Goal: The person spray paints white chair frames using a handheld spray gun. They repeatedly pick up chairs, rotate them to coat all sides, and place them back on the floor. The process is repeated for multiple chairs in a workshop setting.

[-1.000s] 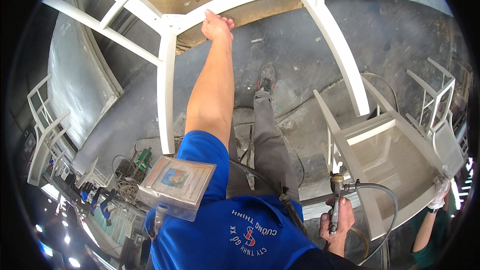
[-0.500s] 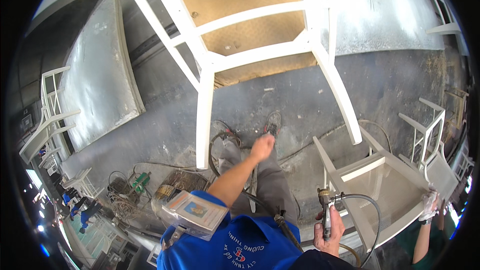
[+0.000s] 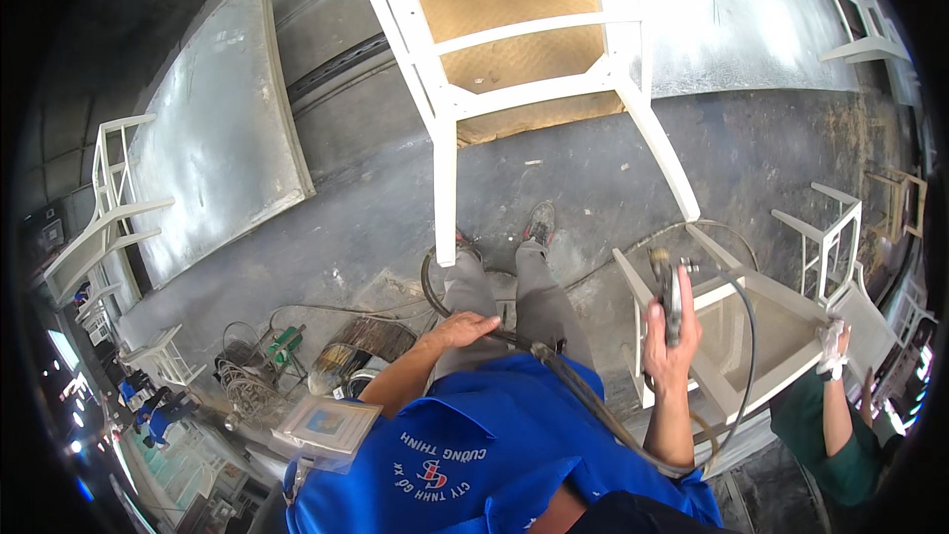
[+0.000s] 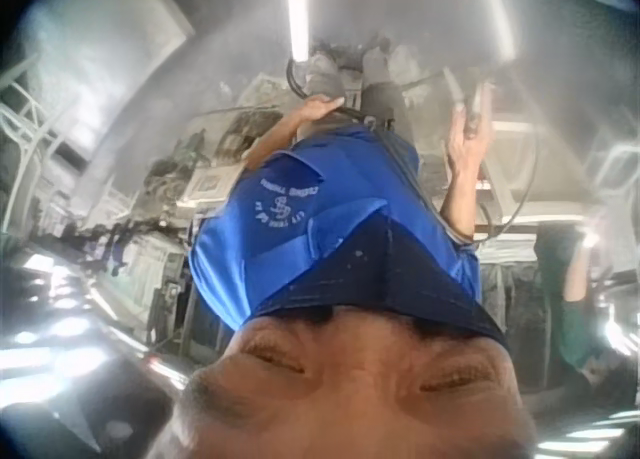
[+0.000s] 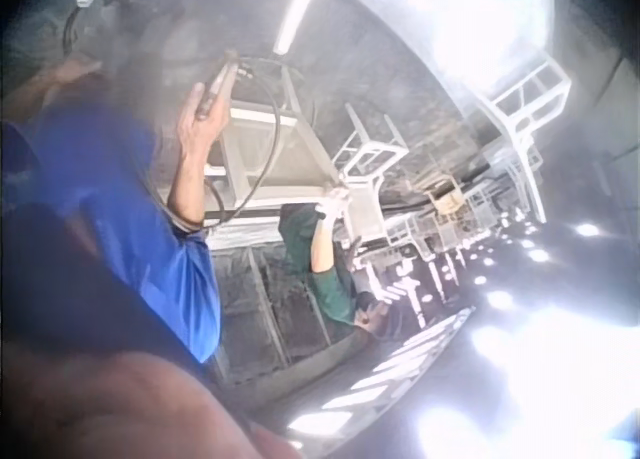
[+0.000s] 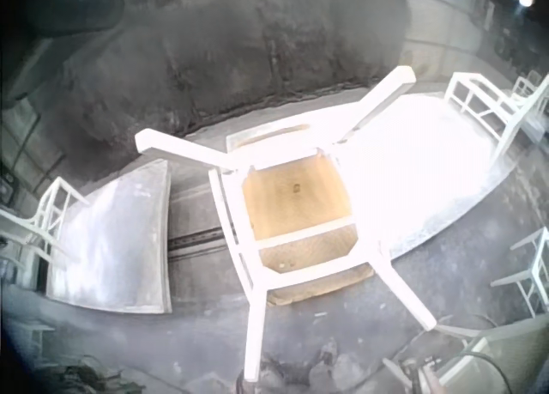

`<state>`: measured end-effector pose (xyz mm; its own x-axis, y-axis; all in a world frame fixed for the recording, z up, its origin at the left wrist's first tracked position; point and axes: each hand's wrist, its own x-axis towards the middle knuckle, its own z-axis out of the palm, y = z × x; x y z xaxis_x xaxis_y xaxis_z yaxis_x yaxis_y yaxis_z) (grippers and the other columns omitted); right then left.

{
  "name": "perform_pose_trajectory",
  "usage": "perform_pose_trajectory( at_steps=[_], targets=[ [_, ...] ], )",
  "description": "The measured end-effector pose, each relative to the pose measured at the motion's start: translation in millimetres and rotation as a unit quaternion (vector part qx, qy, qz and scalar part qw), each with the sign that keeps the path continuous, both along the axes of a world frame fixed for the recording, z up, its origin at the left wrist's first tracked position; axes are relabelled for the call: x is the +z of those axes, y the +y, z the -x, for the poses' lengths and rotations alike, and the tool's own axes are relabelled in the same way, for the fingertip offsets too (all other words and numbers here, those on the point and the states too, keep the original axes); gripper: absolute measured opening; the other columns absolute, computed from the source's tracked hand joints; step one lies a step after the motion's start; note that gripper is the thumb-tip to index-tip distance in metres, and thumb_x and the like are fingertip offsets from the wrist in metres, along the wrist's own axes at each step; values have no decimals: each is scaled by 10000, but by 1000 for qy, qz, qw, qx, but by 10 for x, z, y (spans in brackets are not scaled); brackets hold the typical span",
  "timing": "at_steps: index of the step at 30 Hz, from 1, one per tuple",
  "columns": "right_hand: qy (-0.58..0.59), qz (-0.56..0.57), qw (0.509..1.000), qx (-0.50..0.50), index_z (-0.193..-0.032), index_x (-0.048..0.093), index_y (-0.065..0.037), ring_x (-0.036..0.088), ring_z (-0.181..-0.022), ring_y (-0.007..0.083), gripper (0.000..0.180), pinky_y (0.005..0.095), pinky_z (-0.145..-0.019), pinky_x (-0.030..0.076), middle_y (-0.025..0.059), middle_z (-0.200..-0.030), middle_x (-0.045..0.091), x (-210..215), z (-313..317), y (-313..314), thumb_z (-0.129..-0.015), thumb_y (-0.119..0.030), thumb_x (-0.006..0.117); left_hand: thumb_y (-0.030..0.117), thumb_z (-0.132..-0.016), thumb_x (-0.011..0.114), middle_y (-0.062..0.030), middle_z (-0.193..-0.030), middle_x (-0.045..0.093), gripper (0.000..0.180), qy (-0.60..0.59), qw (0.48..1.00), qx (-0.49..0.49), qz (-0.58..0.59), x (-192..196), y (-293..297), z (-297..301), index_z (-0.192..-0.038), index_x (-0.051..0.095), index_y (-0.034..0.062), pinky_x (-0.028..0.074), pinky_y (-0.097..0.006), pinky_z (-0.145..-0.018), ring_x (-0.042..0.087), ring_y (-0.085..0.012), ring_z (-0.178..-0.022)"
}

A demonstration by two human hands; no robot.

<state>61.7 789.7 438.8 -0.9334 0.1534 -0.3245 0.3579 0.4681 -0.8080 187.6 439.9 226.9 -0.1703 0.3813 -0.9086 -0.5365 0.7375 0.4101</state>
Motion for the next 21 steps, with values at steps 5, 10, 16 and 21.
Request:
perform_pose_trajectory(
  at_steps=[5,10,16,21],
  targets=[
    [51,21,994,92,-1484,539,-33,664,-1241,308,566,375,-1028,510,228,-1352,664,-56,234,-383,-933,-60,666,659,-1049,322,-191,-1369,638,733,72,994,84,10,407,-236,-190,-1333,651,69,365,-450,-1160,500,-380,-1364],
    [73,90,981,154,-1499,533,-81,700,-1164,346,588,378,-979,537,233,-1284,689,-113,253,-745,-934,-99,697,589,-976,599,-188,-1344,638,637,130,977,168,-21,571,-284,-304,-1305,641,46,427,-440,-1110,547,-376,-1309],
    [105,66,984,132,-1505,528,-83,722,-1082,312,593,377,-937,548,217,-1252,704,-122,199,-679,-935,-106,692,538,-864,757,-227,-1345,644,678,152,979,102,94,623,-197,-171,-1302,655,31,504,-464,-1023,620,-396,-1231],
    [86,61,994,0,-1519,515,-75,629,-821,143,591,308,-754,516,102,-997,690,-69,83,-297,-945,-76,658,510,-870,766,-194,-1254,693,576,183,974,79,111,697,-135,-161,-1216,701,55,499,-459,-1022,622,-388,-1211]
  ],
)
